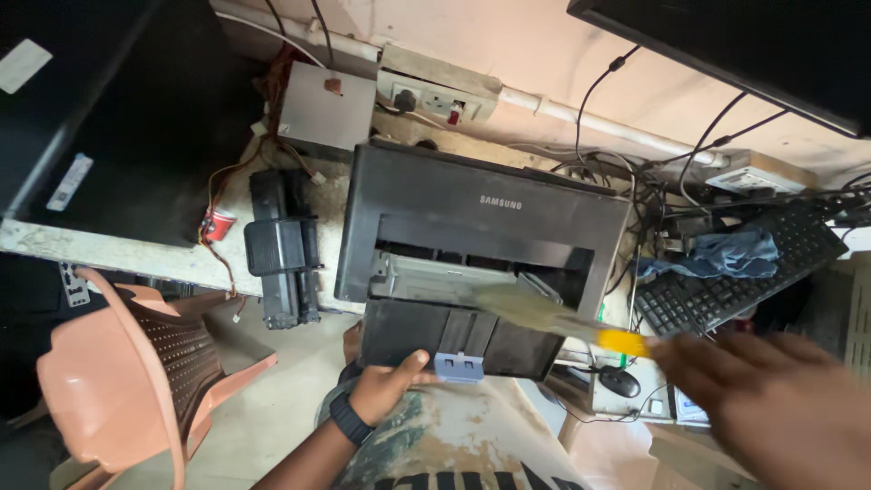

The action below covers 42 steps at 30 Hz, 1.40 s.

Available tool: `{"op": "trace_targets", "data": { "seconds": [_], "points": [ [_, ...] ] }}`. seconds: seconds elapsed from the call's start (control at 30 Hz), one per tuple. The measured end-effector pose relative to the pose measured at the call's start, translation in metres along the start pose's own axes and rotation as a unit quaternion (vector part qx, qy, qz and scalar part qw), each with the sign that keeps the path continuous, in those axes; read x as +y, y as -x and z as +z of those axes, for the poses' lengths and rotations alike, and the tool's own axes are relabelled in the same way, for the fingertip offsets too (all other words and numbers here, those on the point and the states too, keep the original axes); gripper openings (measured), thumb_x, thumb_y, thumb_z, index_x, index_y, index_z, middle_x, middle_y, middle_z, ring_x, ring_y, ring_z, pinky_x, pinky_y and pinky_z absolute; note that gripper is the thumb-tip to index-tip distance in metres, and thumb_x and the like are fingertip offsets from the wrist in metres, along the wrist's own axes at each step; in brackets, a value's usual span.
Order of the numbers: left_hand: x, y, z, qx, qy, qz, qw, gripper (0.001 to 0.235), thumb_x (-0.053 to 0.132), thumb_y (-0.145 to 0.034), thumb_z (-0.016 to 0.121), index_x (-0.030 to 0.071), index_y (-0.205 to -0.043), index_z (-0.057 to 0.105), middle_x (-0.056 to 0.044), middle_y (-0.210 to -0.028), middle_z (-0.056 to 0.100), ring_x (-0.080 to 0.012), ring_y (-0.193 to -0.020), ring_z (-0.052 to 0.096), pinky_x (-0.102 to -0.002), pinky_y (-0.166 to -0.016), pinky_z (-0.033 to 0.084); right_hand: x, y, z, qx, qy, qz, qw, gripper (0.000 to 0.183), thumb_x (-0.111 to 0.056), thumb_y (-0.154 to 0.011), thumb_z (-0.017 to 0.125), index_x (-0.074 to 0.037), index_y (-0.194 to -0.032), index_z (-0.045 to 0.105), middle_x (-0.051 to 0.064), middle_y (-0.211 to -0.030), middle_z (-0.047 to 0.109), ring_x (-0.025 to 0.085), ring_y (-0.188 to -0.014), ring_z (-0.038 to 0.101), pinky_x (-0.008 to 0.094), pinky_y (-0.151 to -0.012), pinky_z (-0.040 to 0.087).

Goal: The person opens the front cover of a Samsung laser printer, removes the paper tray, and uses a brush to sweep dust from the tray and the printer's interior. The person then reinserts the tray and closes the cover.

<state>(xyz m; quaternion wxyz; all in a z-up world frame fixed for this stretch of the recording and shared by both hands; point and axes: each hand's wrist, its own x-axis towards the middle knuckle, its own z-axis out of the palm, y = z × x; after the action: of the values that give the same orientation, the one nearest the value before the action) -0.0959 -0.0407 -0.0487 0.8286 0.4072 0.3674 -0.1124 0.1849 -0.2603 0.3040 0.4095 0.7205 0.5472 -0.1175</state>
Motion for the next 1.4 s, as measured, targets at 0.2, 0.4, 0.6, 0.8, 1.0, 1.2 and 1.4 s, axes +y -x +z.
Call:
{"op": "trace_targets", "data": {
  "seconds": [0.2,0.4,0.6,0.8,1.0,1.2,1.4],
  "points": [
    [0.007,-0.018,0.008,0.049,0.025,0.069,0.996,0.055,0.046,-0.091,0.070,-0.007,-0.081,0.070,-0.011,-0.084,0.075,-0.0220,-0.089,0.079,-0.029,-0.075,0.055,-0.004,0.036,0.029,0.142,-0.083,0.037,0.986,0.073,-0.035,-0.073,0.069,-0.029,-0.145,0.057,-0.001,-0.131,0.069,0.019,-0.104,0.071,0.042,-0.089,0.055],
    [0.027,-0.037,0.013,0.066,0.049,0.109,0.991,0.063,0.042,-0.099,0.073,-0.003,-0.063,0.048,-0.013,-0.072,0.058,-0.0292,-0.087,0.083,-0.032,-0.072,0.060,-0.026,0.037,0.041,0.163,-0.145,0.105,0.970,0.057,-0.032,-0.079,0.071,-0.036,-0.136,0.064,-0.008,-0.122,0.074,0.017,-0.099,0.071,0.039,-0.085,0.056],
    [0.074,-0.029,0.036,0.027,0.149,0.163,0.975,0.047,0.031,-0.095,0.071,-0.014,-0.082,0.067,-0.015,-0.085,0.070,-0.0272,-0.083,0.078,-0.036,-0.075,0.061,-0.017,0.053,0.038,0.060,-0.152,0.260,0.952,0.054,-0.033,-0.087,0.072,-0.033,-0.140,0.063,-0.009,-0.114,0.076,0.015,-0.079,0.076,0.032,-0.076,0.061],
    [0.096,-0.033,0.044,-0.013,0.211,0.187,0.959,0.036,0.022,-0.098,0.068,-0.014,-0.101,0.065,-0.016,-0.099,0.071,-0.0268,-0.088,0.074,-0.043,-0.082,0.065,-0.069,0.010,0.025,0.354,-0.300,0.171,0.869,0.038,-0.027,-0.076,0.079,-0.024,-0.114,0.075,0.005,-0.099,0.078,0.028,-0.069,0.071,0.040,-0.063,0.056],
    [0.101,-0.025,0.042,-0.015,0.184,0.242,0.952,0.029,0.017,-0.098,0.067,-0.008,-0.111,0.065,-0.010,-0.105,0.067,-0.0201,-0.090,0.069,-0.042,-0.081,0.067,-0.059,0.018,0.079,0.292,-0.296,0.396,0.818,0.036,-0.025,-0.088,0.080,-0.022,-0.124,0.078,0.007,-0.107,0.079,0.028,-0.084,0.074,0.038,-0.068,0.055],
    [0.103,0.006,0.046,0.015,0.043,0.375,0.926,0.030,0.007,-0.100,0.067,-0.010,-0.123,0.060,-0.014,-0.106,0.069,-0.0193,-0.092,0.068,-0.036,-0.080,0.059,-0.081,-0.040,0.202,0.404,-0.535,0.397,0.628,0.040,-0.013,-0.094,0.081,0.002,-0.130,0.071,0.016,-0.118,0.074,0.016,-0.102,0.068,0.029,-0.092,0.053],
    [0.125,0.048,0.064,0.128,-0.031,0.499,0.857,0.103,0.002,-0.087,0.075,0.002,-0.161,0.003,-0.016,-0.120,0.064,-0.0190,-0.103,0.070,-0.031,-0.092,0.056,-0.174,-0.188,0.279,0.242,-0.736,0.440,0.454,0.030,-0.026,-0.096,0.069,-0.002,-0.113,0.070,0.009,-0.080,0.069,0.018,-0.066,0.058,0.033,-0.059,0.046]
  ]
}}
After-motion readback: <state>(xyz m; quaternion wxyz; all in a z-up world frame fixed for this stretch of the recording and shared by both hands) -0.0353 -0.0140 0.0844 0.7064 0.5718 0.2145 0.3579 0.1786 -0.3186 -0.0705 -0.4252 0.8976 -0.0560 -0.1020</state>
